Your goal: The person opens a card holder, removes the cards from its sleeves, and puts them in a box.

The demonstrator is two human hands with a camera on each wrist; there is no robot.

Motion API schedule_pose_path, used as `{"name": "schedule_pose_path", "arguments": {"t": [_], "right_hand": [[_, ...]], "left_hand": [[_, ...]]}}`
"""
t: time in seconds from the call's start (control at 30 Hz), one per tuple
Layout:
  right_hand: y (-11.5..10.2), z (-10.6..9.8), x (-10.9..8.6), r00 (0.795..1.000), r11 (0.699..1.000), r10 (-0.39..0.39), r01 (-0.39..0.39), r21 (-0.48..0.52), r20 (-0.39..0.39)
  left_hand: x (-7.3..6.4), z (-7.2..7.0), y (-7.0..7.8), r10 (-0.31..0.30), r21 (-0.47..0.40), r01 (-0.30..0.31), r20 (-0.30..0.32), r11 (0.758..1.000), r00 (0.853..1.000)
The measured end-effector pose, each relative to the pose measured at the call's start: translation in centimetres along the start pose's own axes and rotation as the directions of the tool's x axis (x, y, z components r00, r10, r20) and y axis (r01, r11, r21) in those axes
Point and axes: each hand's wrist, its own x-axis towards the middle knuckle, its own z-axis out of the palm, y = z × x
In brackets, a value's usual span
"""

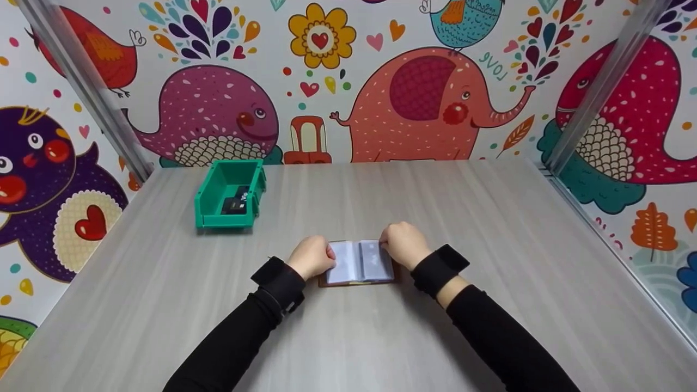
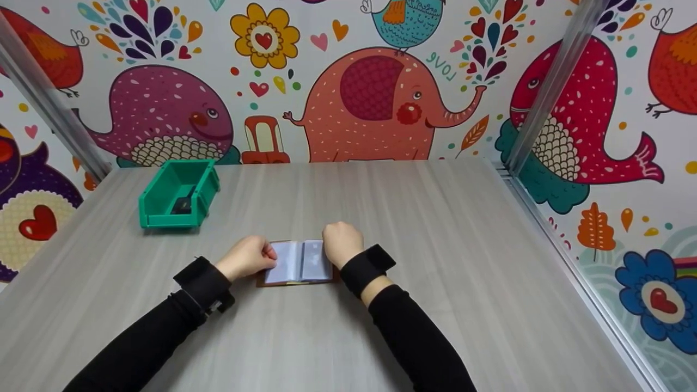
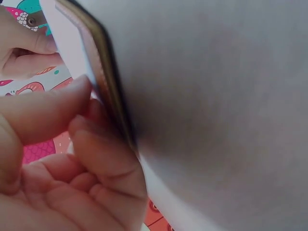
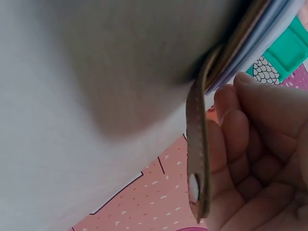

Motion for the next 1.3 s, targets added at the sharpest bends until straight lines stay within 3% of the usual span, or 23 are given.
{"name": "schedule_pose_path", "arguments": {"t": [0.43,1.07,1.3], "right_hand": [[-0.03,0.17,-0.2,1.0,0.999,-0.024,0.023,-0.037,-0.01],[-0.27,0.13,-0.39,0.998,0.997,-0.066,0.066,-0.04,-0.001],[-0.49,0.14,-0.6,0.991,0.991,-0.132,0.131,-0.032,-0.027]], "left_hand": [[0.01,-0.17,0.09,0.022,0.007,-0.022,-0.005,1.0,1.0],[0.03,-0.08,0.04,0.003,-0.002,-0.003,-0.006,1.0,1.0],[-0.03,-0.04,0.01,0.016,-0.004,-0.016,-0.014,1.0,1.0]]}}
